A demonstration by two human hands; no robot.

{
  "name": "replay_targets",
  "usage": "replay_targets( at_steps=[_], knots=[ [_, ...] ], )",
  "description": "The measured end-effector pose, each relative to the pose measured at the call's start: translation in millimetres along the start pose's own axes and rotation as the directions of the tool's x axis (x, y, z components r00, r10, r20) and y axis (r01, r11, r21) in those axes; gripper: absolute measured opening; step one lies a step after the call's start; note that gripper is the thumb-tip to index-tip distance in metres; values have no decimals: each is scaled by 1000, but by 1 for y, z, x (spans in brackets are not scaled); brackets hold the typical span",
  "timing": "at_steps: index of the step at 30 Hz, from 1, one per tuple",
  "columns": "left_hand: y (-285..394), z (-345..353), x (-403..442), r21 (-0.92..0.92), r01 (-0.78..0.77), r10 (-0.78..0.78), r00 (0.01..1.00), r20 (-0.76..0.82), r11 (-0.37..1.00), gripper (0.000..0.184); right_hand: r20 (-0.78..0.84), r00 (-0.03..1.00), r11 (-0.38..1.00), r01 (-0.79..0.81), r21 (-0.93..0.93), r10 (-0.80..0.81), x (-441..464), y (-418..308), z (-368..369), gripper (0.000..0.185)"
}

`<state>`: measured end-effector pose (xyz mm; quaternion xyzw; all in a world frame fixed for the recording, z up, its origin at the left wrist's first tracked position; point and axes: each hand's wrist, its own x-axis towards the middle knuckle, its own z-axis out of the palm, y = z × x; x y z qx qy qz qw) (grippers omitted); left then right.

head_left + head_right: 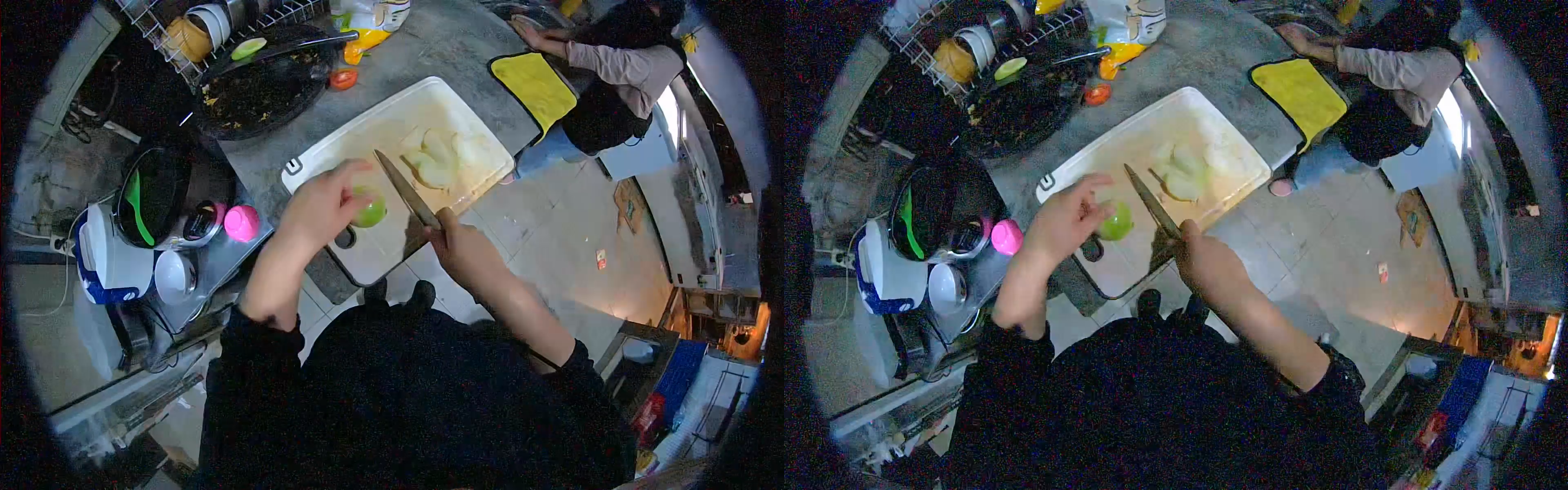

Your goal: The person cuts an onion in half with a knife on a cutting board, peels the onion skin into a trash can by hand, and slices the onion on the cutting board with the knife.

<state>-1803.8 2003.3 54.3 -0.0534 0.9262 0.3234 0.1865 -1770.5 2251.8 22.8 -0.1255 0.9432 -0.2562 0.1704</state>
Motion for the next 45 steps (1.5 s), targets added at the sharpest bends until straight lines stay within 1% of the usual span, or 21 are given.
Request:
replay_targets(
  at_steps=[1, 2, 3, 4, 6, 7, 8, 9, 10, 11, 13, 15, 16, 19, 21, 22, 25, 30, 33, 42, 45],
  knots=[
    [-17, 5, 1, 15, -237, 237, 971, 19, 971, 36, 1, 1000, 1000, 5, -9, -5, 0, -1, 1, 21],
    [-32, 12, 2, 25, -461, 460, 887, 42, 887, 36, 1, 1000, 1000, 0, -8, 0, 0, 0, 3, 21],
    [-35, 14, -1, 28, -658, 656, 752, 64, 752, 36, -15, 1000, 1000, 16, -10, -16, 0, 1, 7, 20],
    [-35, 18, -3, 25, -658, 655, 752, 66, 753, 36, -29, 999, 999, 33, -13, -33, 0, 1, 11, 20],
    [-34, 28, -6, 139, -634, 644, 763, -44, 761, 36, -45, 998, 999, 47, -16, -48, 1, 0, 17, 20],
    [-32, 34, -9, 193, -616, 640, 762, -100, 764, 36, -38, 999, 998, 4, -65, -7, 2, -2, 20, 20],
    [-27, 40, -12, 190, -617, 640, 762, -99, 764, 36, -33, 999, 993, -36, -116, 33, 2, -5, 22, 19],
    [-21, 48, -15, 161, -583, 604, 782, -157, 797, 39, -30, 997, 983, -75, -168, 71, 3, -6, 22, 19],
    [-16, 54, -16, 130, -549, 564, 798, -211, 825, 41, -31, 997, 983, -76, -168, 71, 3, -7, 20, 19],
    [-14, 58, -16, 99, -517, 523, 811, -263, 850, 44, -39, 998, 984, -48, -169, 42, 3, -9, 15, 19],
    [-18, 62, -13, 78, -531, 529, 800, -283, 844, 44, -54, 998, 986, 4, -169, -13, 0, -14, 5, 20],
    [-20, 66, -11, 28, -553, 529, 780, -335, 833, 44, -45, 999, 983, 8, -181, -16, -6, -17, -4, 20],
    [-20, 66, -10, 31, -554, 530, 778, -336, 832, 44, -37, 999, 981, 15, -193, -22, -8, -19, -7, 20],
    [-21, 63, -9, -53, -518, 486, 830, -274, 854, 43, -6, 1000, 977, 16, -211, -18, -9, -21, -9, 20],
    [-21, 64, -9, -27, -524, 498, 822, -277, 851, 43, 46, 999, 970, 11, -243, 1, -9, -20, -11, 20],
    [-21, 64, -9, -3, -528, 506, 816, -280, 849, 42, 44, 999, 970, 11, -244, 0, -9, -21, -13, 20],
    [-20, 63, -8, 32, -530, 516, 808, -284, 848, 41, 118, 992, 973, -12, -231, 41, -10, -26, -16, 20],
    [-19, 58, -9, 44, -534, 525, 808, -267, 845, 40, 119, 990, 974, -49, -223, 77, 2, -30, -8, 21],
    [-18, 57, -8, 41, -543, 534, 804, -261, 839, 39, 109, 994, 979, 3, -203, 19, 22, -33, 1, 22],
    [-22, 62, -5, 21, -550, 534, 800, -274, 835, 38, 165, 980, 971, -70, -230, 110, 11, -28, 7, 21],
    [-20, 63, -9, 52, -548, 540, 797, -271, 835, 40, 45, 999, 985, 32, -170, -25, 27, -31, 18, 19]
  ],
)
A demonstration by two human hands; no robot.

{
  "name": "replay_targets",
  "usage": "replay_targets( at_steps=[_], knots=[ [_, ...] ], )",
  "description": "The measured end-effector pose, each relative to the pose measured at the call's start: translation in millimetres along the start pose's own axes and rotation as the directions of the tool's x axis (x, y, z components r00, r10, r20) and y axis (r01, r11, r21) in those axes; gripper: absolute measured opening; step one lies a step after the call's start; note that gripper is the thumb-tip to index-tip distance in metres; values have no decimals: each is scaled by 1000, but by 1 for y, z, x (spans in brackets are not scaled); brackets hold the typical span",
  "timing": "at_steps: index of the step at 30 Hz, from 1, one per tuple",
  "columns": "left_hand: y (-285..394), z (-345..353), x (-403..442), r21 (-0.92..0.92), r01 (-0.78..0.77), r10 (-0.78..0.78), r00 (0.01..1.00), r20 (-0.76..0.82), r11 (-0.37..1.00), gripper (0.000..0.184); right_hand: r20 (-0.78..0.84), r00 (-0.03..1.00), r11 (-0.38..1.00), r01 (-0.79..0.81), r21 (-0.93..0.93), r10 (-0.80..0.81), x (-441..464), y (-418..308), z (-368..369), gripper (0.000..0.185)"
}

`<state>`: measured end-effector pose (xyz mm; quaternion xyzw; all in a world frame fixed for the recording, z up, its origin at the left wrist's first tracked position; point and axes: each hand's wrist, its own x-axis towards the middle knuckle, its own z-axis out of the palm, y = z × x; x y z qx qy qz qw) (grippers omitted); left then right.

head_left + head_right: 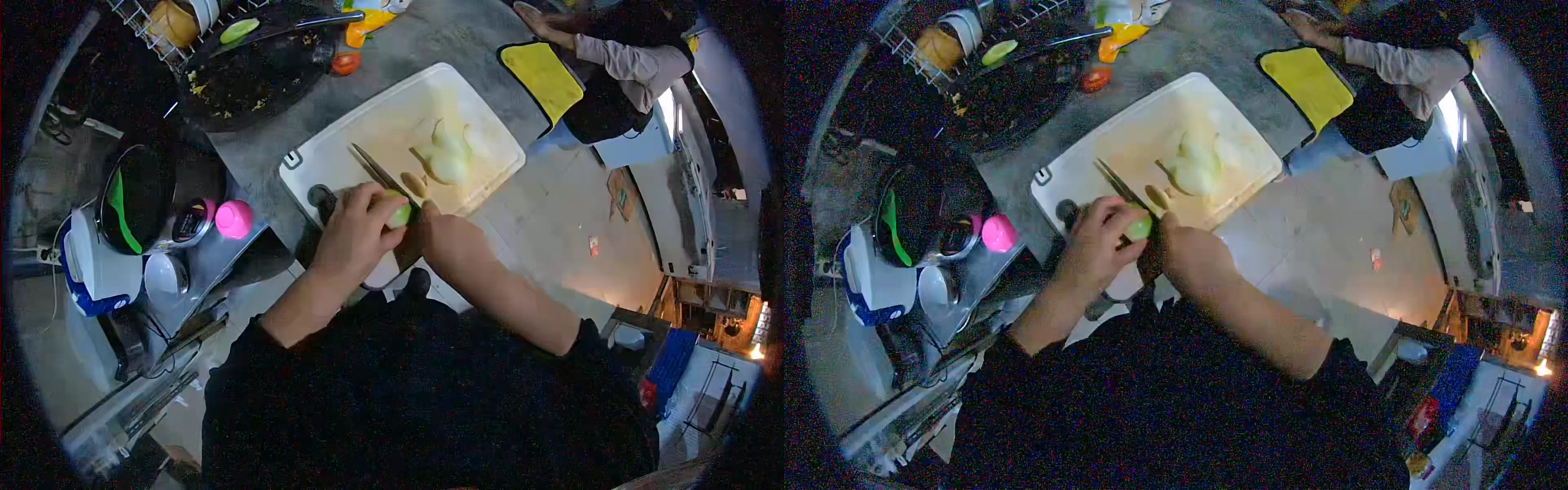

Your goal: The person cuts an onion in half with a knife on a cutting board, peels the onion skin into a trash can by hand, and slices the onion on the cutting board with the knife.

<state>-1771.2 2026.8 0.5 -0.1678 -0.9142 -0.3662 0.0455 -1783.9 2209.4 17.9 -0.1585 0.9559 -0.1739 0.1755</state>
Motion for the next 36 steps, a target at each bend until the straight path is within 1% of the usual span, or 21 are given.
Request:
replay_targets(
  at_steps=[1, 4, 5, 8, 9, 12, 15, 16, 18, 21, 22, 23, 24, 25, 27, 28, 31, 33, 34, 35, 36],
  knots=[
    [2, -1, -1, 19, -3, 3, 1000, 3, 1000, 42, -4, 1000, 1000, 6, 4, -6, 0, -1, 2, 19],
    [3, -4, -3, 49, -13, 15, 999, -29, 999, 46, -13, 998, 984, 54, -172, -57, 3, -1, -3, 20],
    [4, -4, -3, 46, -10, 12, 999, -48, 999, 48, -27, 998, 983, 57, -174, -62, 2, -1, -5, 20],
    [3, -3, -1, 68, -5, 11, 997, -75, 998, 53, -220, 971, 958, 26, -285, -92, -13, 5, -8, 19],
    [5, -3, -1, 96, -1, 9, 997, -81, 995, 54, -224, 971, 959, 19, -284, -85, -16, 8, -11, 19],
    [13, 0, 12, 144, -26, 37, 996, -77, 989, 53, -437, 893, 967, -14, -256, -103, -26, 20, -23, 18],
    [22, 2, 42, 176, -71, 85, 994, -72, 982, 46, -480, 874, 984, -8, -176, -79, -35, 27, -31, 17],
    [23, 4, 55, 171, -3, -10, 997, 78, 985, 46, -495, 866, 990, 4, -142, -74, -39, 30, -34, 17],
    [26, 8, 72, 201, 130, -197, 910, 364, 971, 45, -542, 840, 995, -31, -97, -27, -55, 36, -39, 17],
    [26, 17, 80, 228, 29, -115, 920, 374, 973, 38, -620, 782, 997, -76, -5, 56, -90, 53, -42, 17],
    [24, 20, 81, 242, -16, -79, 923, 377, 970, 35, -636, 757, 988, -141, 67, 152, -106, 65, -39, 17],
    [19, 22, 80, 241, -39, -61, 918, 392, 970, 35, -643, 724, 968, -206, 142, 248, -123, 76, -35, 18],
    [12, 22, 79, 198, -124, 57, 948, 314, 972, 29, -644, 682, 938, -270, 216, 345, -141, 85, -30, 18],
    [10, 23, 79, 150, -219, 181, 956, 229, 964, 23, -654, 659, 927, -300, 225, 372, -160, 94, -25, 18],
    [14, 17, 79, 138, -125, 98, 977, 189, 982, 28, -647, 565, 854, -417, 312, 512, -208, 122, -10, 18],
    [22, 18, 82, 124, -92, 66, 978, 199, 988, 25, -644, 490, 797, -486, 358, 588, -238, 138, -5, 18],
    [60, 39, 86, -206, 151, -98, 964, 247, 967, 22, -594, 285, 596, -679, 429, 752, -323, 179, 26, 18],
    [118, 83, 80, -297, 97, 24, 925, 379, 950, 22, -549, 156, 461, -749, 476, 821, -383, 193, 37, 19],
    [148, 105, 73, -355, 103, 70, 893, 444, 929, 22, -596, 43, 418, -753, 508, 802, -414, 199, 42, 19],
    [173, 135, 70, -253, -113, 233, 827, 512, 961, 23, -637, -58, 388, -750, 536, 768, -442, 203, 47, 20],
    [199, 162, 67, -158, -329, 357, 728, 585, 931, 23, -668, -143, 366, -745, 558, 730, -465, 203, 49, 20]
  ],
)
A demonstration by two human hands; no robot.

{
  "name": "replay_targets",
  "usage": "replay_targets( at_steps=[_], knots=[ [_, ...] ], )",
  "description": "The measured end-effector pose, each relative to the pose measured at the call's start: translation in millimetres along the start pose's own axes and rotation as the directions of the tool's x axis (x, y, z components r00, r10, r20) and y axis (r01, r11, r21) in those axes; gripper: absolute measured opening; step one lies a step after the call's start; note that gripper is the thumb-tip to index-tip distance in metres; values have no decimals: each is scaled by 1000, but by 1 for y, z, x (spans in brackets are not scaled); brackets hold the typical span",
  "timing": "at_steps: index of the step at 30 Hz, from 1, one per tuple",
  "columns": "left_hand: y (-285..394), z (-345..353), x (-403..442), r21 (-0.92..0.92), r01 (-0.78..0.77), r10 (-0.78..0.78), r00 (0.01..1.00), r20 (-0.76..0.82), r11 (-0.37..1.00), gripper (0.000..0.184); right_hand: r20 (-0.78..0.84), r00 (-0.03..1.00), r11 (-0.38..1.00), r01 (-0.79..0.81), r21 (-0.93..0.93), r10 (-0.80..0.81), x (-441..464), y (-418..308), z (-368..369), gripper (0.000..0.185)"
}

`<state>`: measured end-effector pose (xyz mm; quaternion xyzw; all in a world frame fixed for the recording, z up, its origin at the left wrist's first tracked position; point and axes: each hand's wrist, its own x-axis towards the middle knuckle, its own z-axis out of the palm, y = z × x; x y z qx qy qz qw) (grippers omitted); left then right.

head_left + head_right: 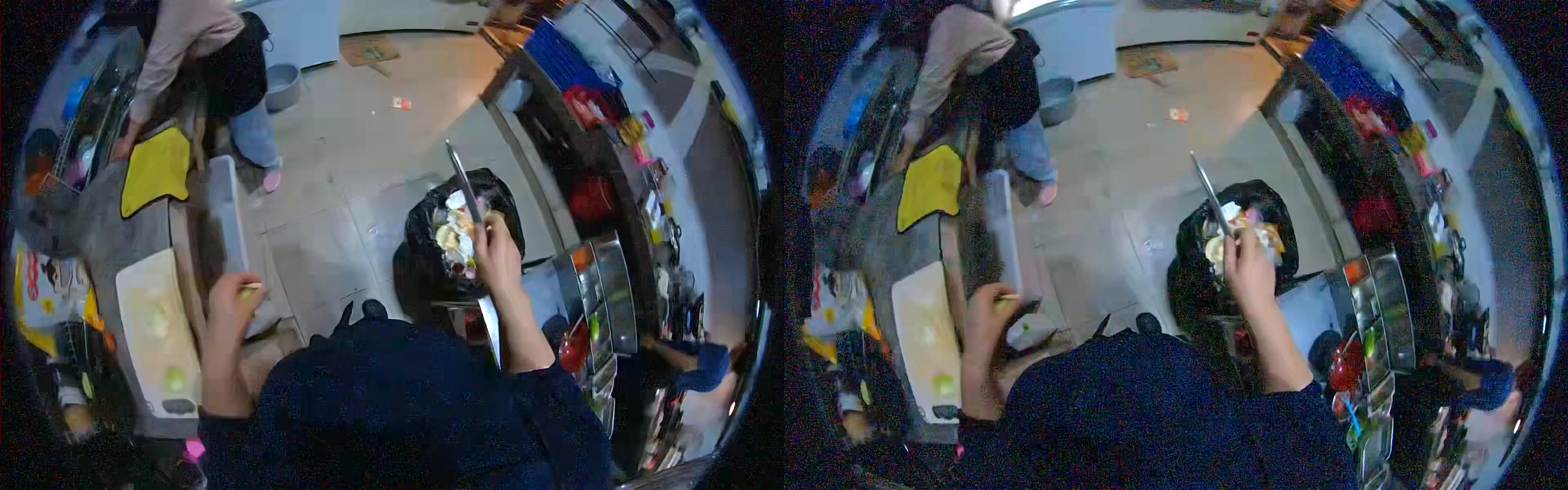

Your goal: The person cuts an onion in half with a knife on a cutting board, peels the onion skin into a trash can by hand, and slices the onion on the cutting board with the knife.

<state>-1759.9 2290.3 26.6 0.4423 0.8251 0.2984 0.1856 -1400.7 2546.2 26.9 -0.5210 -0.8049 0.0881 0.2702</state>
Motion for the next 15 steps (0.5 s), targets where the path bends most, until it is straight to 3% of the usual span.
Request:
replay_targets(
  at_steps=[2, 3, 4, 5, 7, 10, 12, 14, 15],
  knots=[
    [58, 75, 40, -78, -3, 26, 954, 300, 997, 30, -21, 990, 990, -139, -22, 138, 4, 39, -33, 21],
    [72, 117, 64, -53, -376, 370, 864, 341, 925, 31, -25, 968, 968, -249, -31, 249, 5, 54, -49, 22],
    [105, 147, 77, -159, -377, 403, 763, 505, 913, 30, -35, 962, 962, -270, -28, 269, 4, 68, -63, 22],
    [137, 171, 83, -214, -435, 477, 691, 544, 875, 39, -53, 945, 944, -326, -55, 323, 1, 80, -75, 23],
    [196, 205, 94, -466, -330, 562, 612, 557, 821, 63, -78, 924, 922, -381, -74, 375, -4, 107, -88, 23],
    [210, 231, 105, -430, -390, 569, 685, 455, 814, 79, -118, 918, 912, -391, -125, 378, -17, 137, -95, 26],
    [207, 230, 111, -383, -412, 549, 740, 388, 827, 88, -86, 918, 918, -392, -58, 387, -19, 148, -90, 27],
    [195, 210, 103, -1, -472, 447, 833, 326, 882, 92, 6, 922, 921, -388, 31, 388, -20, 156, -75, 28],
    [184, 195, 99, 209, -431, 374, 889, 264, 878, 94, 71, 930, 929, -365, 63, 361, -16, 161, -64, 29]
  ],
)
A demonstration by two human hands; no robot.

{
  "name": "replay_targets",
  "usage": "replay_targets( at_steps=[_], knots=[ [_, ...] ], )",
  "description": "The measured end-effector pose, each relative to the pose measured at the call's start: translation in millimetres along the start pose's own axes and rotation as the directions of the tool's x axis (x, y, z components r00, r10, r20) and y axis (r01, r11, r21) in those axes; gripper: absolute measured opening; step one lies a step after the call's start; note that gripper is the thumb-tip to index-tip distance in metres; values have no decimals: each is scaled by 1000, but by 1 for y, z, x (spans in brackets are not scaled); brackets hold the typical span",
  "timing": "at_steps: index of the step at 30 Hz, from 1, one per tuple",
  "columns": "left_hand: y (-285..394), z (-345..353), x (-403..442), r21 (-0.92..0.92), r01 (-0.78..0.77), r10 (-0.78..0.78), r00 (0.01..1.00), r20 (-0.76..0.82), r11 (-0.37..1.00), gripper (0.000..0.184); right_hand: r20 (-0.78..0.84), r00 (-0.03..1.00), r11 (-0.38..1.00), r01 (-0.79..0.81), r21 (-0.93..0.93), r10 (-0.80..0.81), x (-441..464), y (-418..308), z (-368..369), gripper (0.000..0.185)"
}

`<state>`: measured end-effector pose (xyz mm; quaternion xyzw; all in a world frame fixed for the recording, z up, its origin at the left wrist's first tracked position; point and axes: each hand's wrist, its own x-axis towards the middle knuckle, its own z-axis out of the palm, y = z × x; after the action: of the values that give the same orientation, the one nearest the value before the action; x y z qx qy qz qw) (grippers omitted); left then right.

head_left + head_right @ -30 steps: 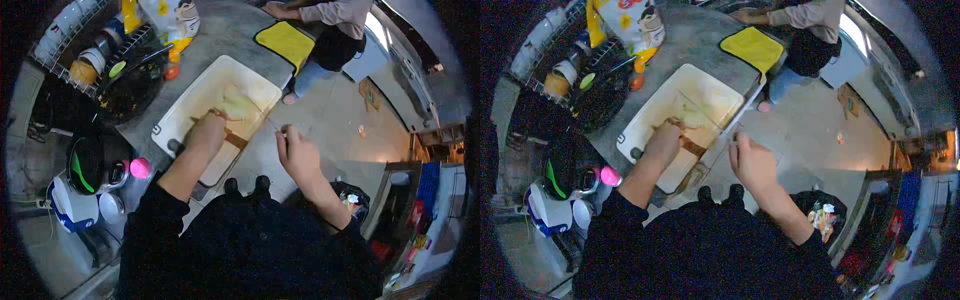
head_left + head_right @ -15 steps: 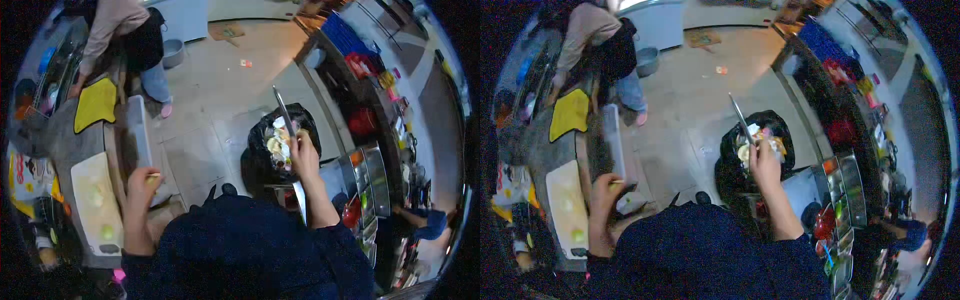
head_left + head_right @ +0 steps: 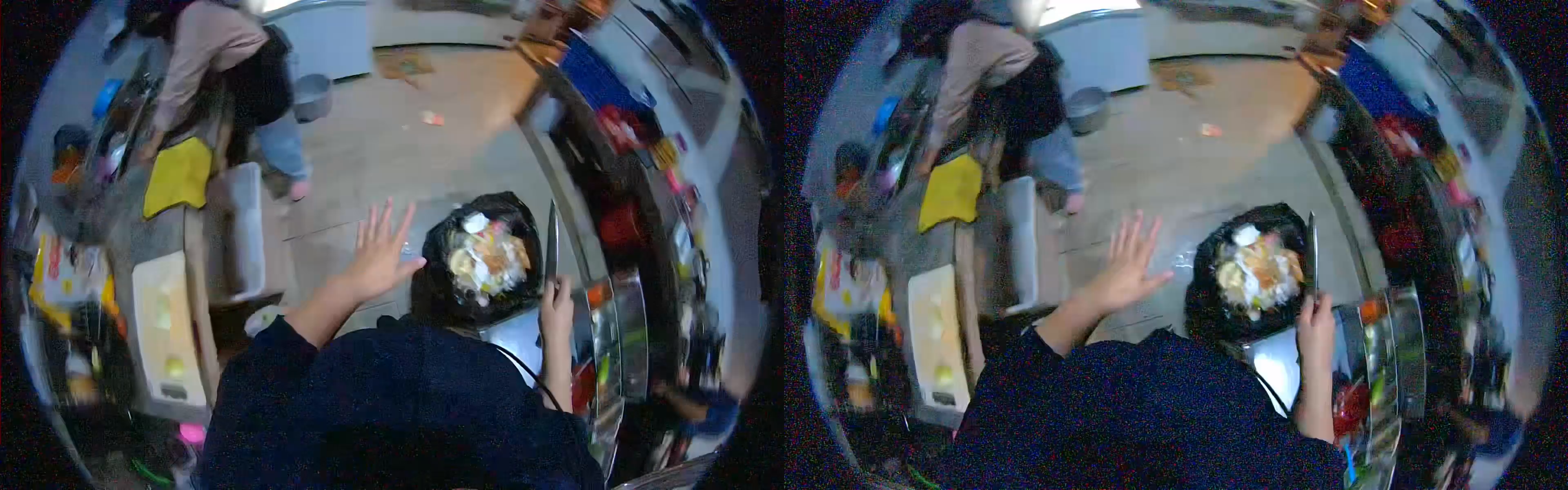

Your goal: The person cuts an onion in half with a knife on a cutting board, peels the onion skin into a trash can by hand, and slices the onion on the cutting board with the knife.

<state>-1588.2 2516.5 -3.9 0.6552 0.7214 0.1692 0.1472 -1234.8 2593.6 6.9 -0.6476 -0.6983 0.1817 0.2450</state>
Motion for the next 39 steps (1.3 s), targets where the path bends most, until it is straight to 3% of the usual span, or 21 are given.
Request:
replay_targets(
  at_steps=[2, 4, 6, 9, 10, 11, 12, 14, 15, 16, 17, 19, 20, 23, 27, 30, 32, 39],
  knots=[
    [-25, -9, -30, -20, 145, -147, 987, -73, 989, 92, 34, 983, 982, 182, -48, -180, 10, 3, 35, 29],
    [-51, -15, -67, -62, 294, -300, 942, -152, 954, 90, 280, 946, 985, 171, -12, -161, 22, -19, 66, 29],
    [-75, -28, -107, 6, 376, -359, 889, -284, 926, 80, 446, 831, 931, 365, 16, -333, 28, -68, 99, 28],
    [-115, -57, -185, -97, 495, -467, 711, -527, 863, 72, 634, 599, 793, 609, 36, -489, 16, -143, 150, 26],
    [-126, -67, -207, -134, 487, -459, 645, -611, 863, 68, 672, 430, 701, 687, 189, -603, 9, -172, 175, 24],
    [-132, -83, -229, -208, 567, -533, 499, -683, 797, 60, 681, 256, 604, 723, 336, -686, -1, -206, 196, 22],
    [-131, -97, -260, -287, 622, -584, 344, -736, 728, 52, 710, 154, 554, 742, 376, -687, -26, -251, 197, 23],
    [-132, -109, -315, -348, 650, -571, 163, -805, 676, 51, 789, 0, 477, 797, 371, -614, -75, -332, 187, 25],
    [-132, -115, -341, -389, 686, -607, 99, -788, 616, 51, 837, -50, 429, 841, 329, -544, -100, -367, 191, 26],
    [-139, -119, -367, -429, 714, -639, 34, -769, 554, 50, 771, -189, 336, 818, 466, -608, -125, -390, 209, 26],
    [-148, -117, -391, -439, 713, -647, 28, -762, 547, 50, 683, -320, 238, 772, 590, -656, -148, -410, 224, 26],
    [-159, -112, -422, -428, 752, -688, 45, -725, 501, 50, 642, -443, 159, 734, 661, -626, -198, -446, 239, 24],
    [-165, -109, -427, -432, 753, -692, 42, -721, 496, 50, 644, -446, 159, 733, 662, -621, -219, -458, 251, 24],
    [-177, -109, -428, -358, 746, -707, 208, -675, 562, 45, 625, -435, 104, 762, 639, -649, -259, -479, 279, 25],
    [-190, -113, -412, -491, 635, -729, 171, -663, 596, 42, 704, -415, 74, 832, 550, -577, -277, -490, 290, 24],
    [-200, -115, -401, -507, 631, -745, 176, -644, 587, 41, 535, -353, -23, 849, 527, -768, -266, -488, 309, 23],
    [-207, -115, -399, -511, 626, -750, 190, -633, 589, 40, 571, -352, -8, 856, 518, -742, -262, -492, 304, 23],
    [-225, -105, -401, -350, 682, -675, 286, -680, 642, 44, 667, -378, 38, 853, 520, -642, -251, -494, 282, 21]
  ],
)
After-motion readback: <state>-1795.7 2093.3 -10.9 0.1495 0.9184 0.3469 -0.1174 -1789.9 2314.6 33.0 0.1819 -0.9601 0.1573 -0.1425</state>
